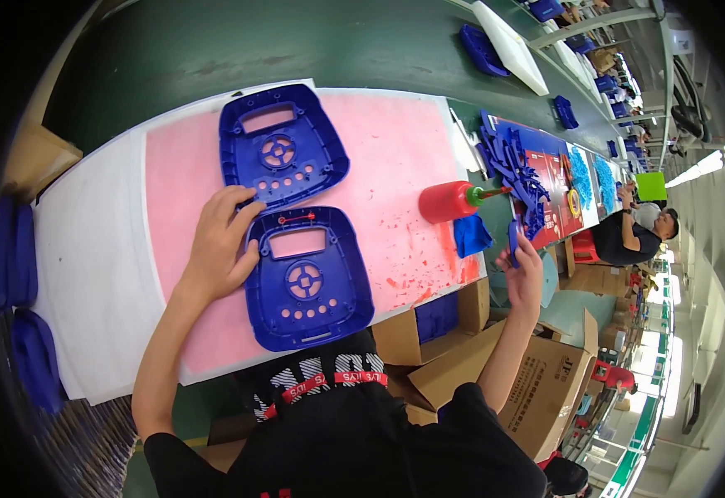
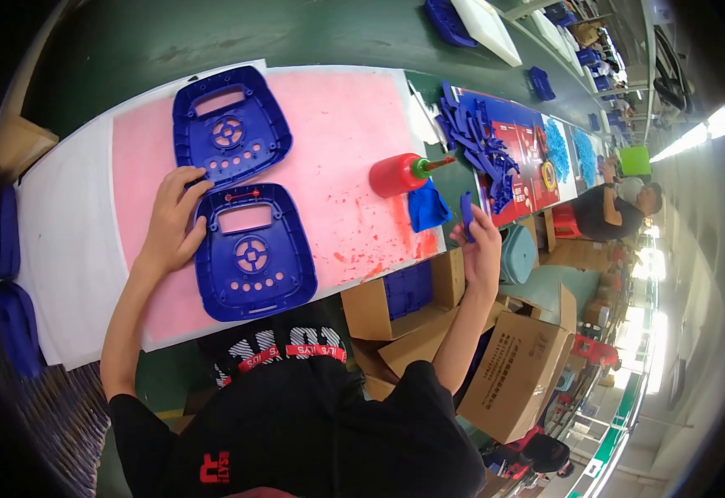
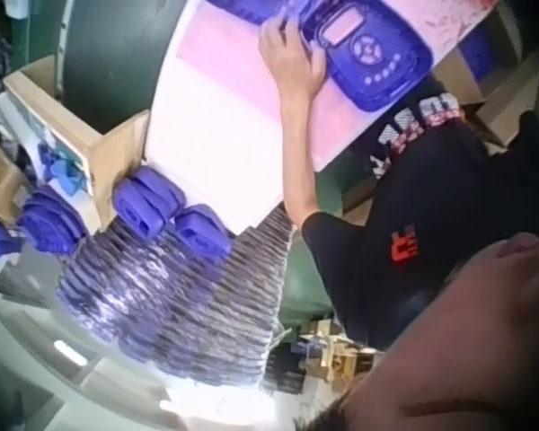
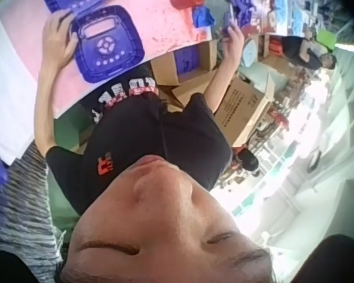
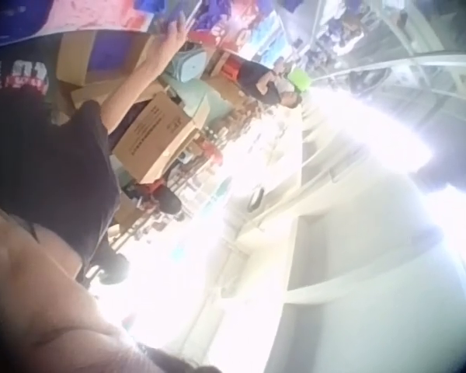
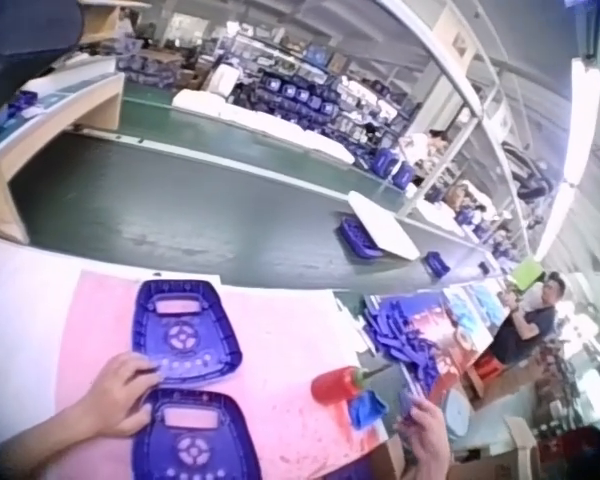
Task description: The person applies glue from a bottle to blue device casings, then attaches blue plastic handles to them by hand.
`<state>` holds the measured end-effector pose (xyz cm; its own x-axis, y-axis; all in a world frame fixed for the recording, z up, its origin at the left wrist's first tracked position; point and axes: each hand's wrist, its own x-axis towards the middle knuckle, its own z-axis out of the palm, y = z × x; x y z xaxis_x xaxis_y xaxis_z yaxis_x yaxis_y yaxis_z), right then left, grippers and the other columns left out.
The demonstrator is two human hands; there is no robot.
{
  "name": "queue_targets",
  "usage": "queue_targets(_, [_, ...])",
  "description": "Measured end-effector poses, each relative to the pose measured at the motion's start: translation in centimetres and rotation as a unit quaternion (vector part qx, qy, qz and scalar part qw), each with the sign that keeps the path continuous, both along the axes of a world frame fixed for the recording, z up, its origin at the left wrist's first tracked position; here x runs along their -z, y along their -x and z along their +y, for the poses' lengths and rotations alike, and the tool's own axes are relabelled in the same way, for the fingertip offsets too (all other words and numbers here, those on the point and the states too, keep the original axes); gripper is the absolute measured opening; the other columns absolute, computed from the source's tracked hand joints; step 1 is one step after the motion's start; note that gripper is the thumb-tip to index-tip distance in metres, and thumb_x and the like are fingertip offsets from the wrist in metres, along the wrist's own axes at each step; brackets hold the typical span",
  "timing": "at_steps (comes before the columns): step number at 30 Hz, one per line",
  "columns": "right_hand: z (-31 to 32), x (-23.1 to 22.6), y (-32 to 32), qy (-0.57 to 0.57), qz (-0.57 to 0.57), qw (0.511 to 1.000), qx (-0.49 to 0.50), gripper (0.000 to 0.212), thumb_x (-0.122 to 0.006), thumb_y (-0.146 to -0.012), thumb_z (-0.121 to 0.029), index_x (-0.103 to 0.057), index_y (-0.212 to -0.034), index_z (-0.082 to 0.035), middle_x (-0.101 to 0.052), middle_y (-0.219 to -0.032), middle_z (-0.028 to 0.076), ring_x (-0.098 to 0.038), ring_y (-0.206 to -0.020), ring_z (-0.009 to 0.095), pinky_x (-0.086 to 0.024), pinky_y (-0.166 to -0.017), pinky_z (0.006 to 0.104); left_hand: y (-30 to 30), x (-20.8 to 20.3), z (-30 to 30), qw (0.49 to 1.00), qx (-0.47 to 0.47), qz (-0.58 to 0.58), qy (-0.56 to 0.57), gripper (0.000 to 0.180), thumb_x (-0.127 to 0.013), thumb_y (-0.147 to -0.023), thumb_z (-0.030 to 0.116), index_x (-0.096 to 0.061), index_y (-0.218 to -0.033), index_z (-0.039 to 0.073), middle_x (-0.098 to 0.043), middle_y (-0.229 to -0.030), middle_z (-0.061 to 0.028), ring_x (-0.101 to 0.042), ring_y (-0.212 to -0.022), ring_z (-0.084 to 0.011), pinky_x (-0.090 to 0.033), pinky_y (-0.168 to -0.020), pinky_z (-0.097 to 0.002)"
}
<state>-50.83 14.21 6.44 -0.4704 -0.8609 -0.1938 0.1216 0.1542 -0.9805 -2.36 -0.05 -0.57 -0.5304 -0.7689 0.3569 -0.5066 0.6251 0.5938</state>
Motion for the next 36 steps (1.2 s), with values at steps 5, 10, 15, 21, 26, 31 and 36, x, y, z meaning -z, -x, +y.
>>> queue_targets(5, [1.3, -0.4, -8.3, 0.031, 0.086, 0.986, -0.142, 0.03, -0.071, -0.078, -0.005, -0.06, -0.104, 0.003, -0.066, -0.094, 0.012, -0.063, -0.086, 0.019, -0.051, -0.08, 0.0318, 0.3, -0.2, -0.1, 1.0, -0.009, 0.008, 0.015, 0.046, -0.059, -0.076, 0.02, -0.056, -0.118, 0.001, -0.049, -0.129, -0.02, -0.042, -0.126, -0.041, -0.032, -0.108, -0.0508])
queue_targets(10, [-2.5, -1.1, -18.6, 0.101, 0.105, 0.959, -0.244, 0.039, -0.072, -0.072, 0.012, -0.064, -0.106, -0.005, -0.066, -0.106, 0.018, -0.064, -0.1, 0.026, -0.051, -0.088, 0.0377, -0.4, -0.4, -0.8, 0.99, -0.007, 0.079, 0.118, 0.045, -0.061, -0.074, 0.03, -0.06, -0.109, 0.001, -0.057, -0.115, -0.0194, -0.05, -0.116, -0.0393, -0.036, -0.102, -0.0528])
queue_targets(15, [-8.0, -0.6, -28.3, 0.221, 0.198, 0.913, -0.279, 0.018, -0.082, -0.07, -0.005, -0.068, -0.08, 0.0, -0.065, -0.091, 0.01, -0.064, -0.085, 0.021, -0.051, -0.073, 0.0304, -0.2, 1.3, 0.7, 0.946, 0.106, 0.303, 0.048, 0.039, -0.063, -0.076, 0.019, -0.055, -0.109, -0.001, -0.06, -0.102, -0.0194, -0.056, -0.097, -0.0341, -0.044, -0.088, -0.0464])
queue_targets(21, [-8.9, -0.1, -31.3, 0.184, 0.103, 0.94, -0.269, 0.014, -0.078, -0.072, -0.003, -0.07, -0.081, 0.004, -0.067, -0.087, 0.011, -0.068, -0.079, 0.019, -0.055, -0.069, 0.0274, 1.3, 2.0, 2.3, 0.919, 0.063, 0.389, -0.01, 0.052, -0.075, -0.072, 0.007, -0.051, -0.116, -0.001, -0.059, -0.099, -0.016, -0.057, -0.094, -0.029, -0.046, -0.085, -0.0397])
queue_targets(26, [-9.0, 0.1, -29.1, 0.235, 0.29, 0.903, -0.213, 0.021, -0.081, -0.068, -0.006, -0.067, -0.08, 0.003, -0.067, -0.095, 0.013, -0.067, -0.082, 0.024, -0.055, -0.069, 0.0318, 0.8, 0.5, 1.8, 0.95, 0.021, 0.31, 0.032, 0.046, -0.075, -0.07, -0.005, -0.057, -0.112, -0.004, -0.062, -0.096, -0.015, -0.06, -0.087, -0.0279, -0.049, -0.079, -0.036])
queue_targets(31, [-9.5, -1.3, -26.5, 0.238, 0.374, 0.862, -0.247, 0.03, -0.08, -0.067, -0.006, -0.065, -0.093, -0.001, -0.065, -0.106, 0.013, -0.065, -0.091, 0.029, -0.055, -0.075, 0.0358, 0.7, 0.2, 1.4, 0.962, 0.046, 0.269, 0.012, 0.039, -0.079, -0.065, -0.005, -0.067, -0.102, -0.002, -0.065, -0.092, -0.0152, -0.063, -0.085, -0.0298, -0.05, -0.077, -0.0387])
queue_targets(36, [-10.3, -0.4, -25.2, 0.276, 0.506, 0.709, -0.406, 0.041, -0.075, -0.07, -0.008, -0.064, -0.109, -0.002, -0.062, -0.106, 0.01, -0.06, -0.094, 0.028, -0.053, -0.08, 0.0381, 0.7, -1.3, 1.2, 0.976, 0.058, 0.202, 0.05, 0.036, -0.08, -0.06, -0.002, -0.07, -0.095, 0.002, -0.068, -0.09, -0.0106, -0.062, -0.093, -0.0288, -0.049, -0.08, -0.0384])
